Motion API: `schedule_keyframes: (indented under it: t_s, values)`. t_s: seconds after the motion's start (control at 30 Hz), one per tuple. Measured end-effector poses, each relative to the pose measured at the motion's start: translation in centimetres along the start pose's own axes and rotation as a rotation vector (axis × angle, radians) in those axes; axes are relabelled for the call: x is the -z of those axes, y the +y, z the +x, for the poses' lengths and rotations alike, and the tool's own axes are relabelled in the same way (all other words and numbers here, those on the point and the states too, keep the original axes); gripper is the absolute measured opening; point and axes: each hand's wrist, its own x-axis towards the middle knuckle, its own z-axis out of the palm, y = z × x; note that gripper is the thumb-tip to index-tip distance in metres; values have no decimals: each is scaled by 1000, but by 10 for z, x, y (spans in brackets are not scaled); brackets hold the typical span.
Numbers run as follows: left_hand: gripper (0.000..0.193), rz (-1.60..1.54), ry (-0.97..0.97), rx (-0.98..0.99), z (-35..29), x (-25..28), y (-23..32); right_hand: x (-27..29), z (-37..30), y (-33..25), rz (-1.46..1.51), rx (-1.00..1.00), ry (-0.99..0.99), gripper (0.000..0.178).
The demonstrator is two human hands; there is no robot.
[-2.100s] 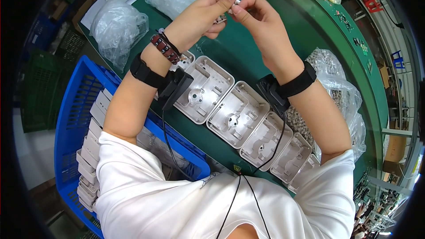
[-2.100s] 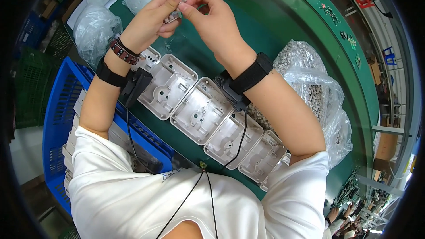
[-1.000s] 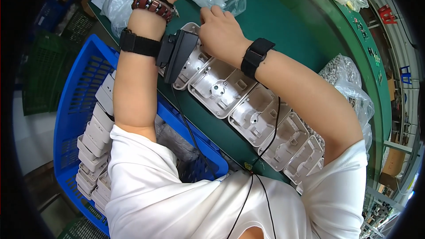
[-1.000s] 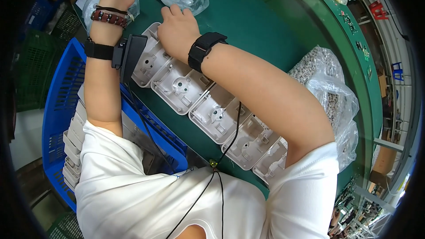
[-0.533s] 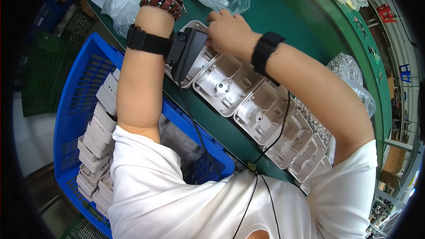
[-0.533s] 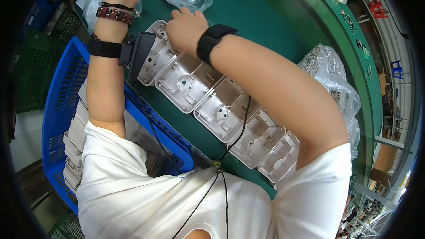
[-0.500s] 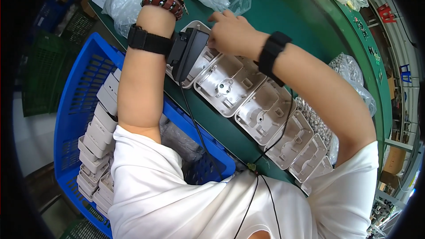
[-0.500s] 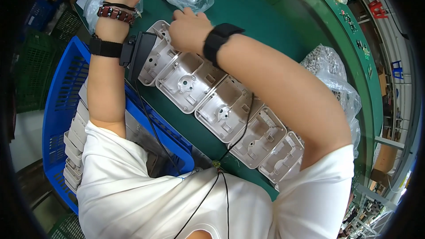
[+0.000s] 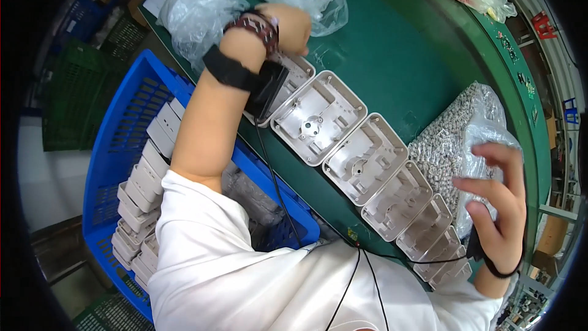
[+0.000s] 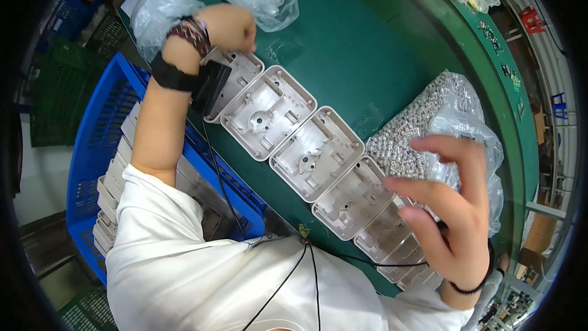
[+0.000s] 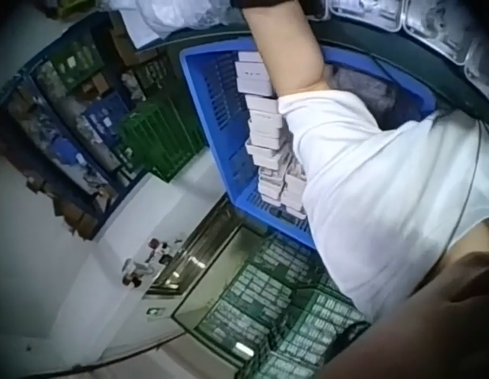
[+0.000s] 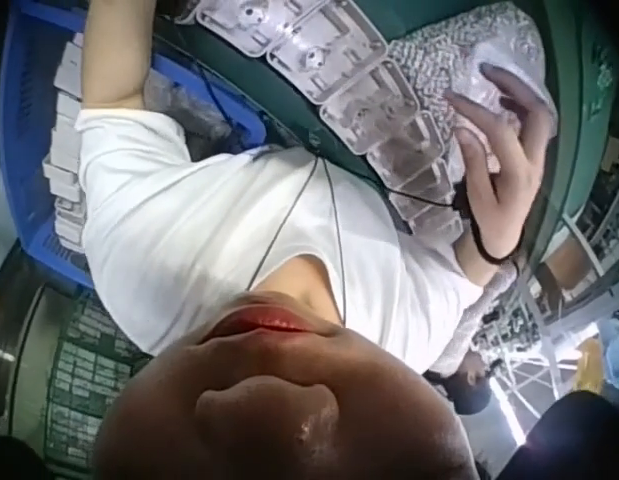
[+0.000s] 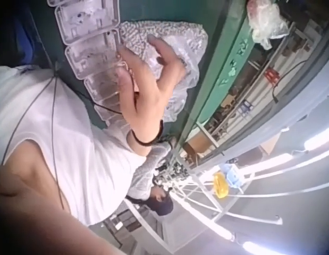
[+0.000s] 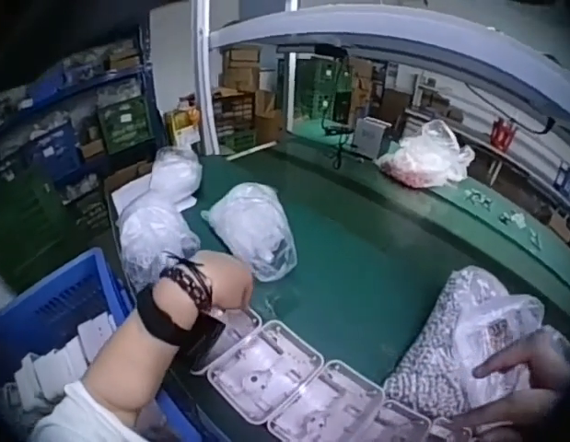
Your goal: Assembling small electronic components into plastic housings on a production line.
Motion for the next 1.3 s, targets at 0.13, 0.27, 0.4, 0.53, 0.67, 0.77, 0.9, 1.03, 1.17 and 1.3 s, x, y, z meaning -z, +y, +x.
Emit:
schedule_keyframes:
  t_s: [0.13,0.27,0.4,0.53,0.67,0.77,0.9,1.03,1.17,1.3]
  values:
    - [21,204,-167,125,-15,-7,16,15,-59,6,-114,-196,209,14]
    - [27,173,-157,145,-30,-19,10,15,-130,29,-60,-349,363,18]
    - [37,173,-84,88,-35,-27,15,2,-174,48,8,-464,448,21]
    - [41,162,-117,61,-33,-28,20,-7,-197,48,18,-552,543,22]
    - [40,196,-168,48,-33,-28,17,-13,-229,51,3,-587,653,21]
    - [39,203,-206,43,-32,-9,23,-16,-267,50,-13,-662,780,20]
    - [19,144,22,-195,-37,17,44,-35,-299,48,48,-814,1080,15]
    - [21,-92,55,-207,-50,58,218,-39,-297,48,228,-794,1134,8]
    - [23,38,184,-616,-25,30,323,-36,-282,61,40,-647,919,11]
    - [17,85,240,-854,31,-5,377,-9,-279,101,-357,-594,735,11]
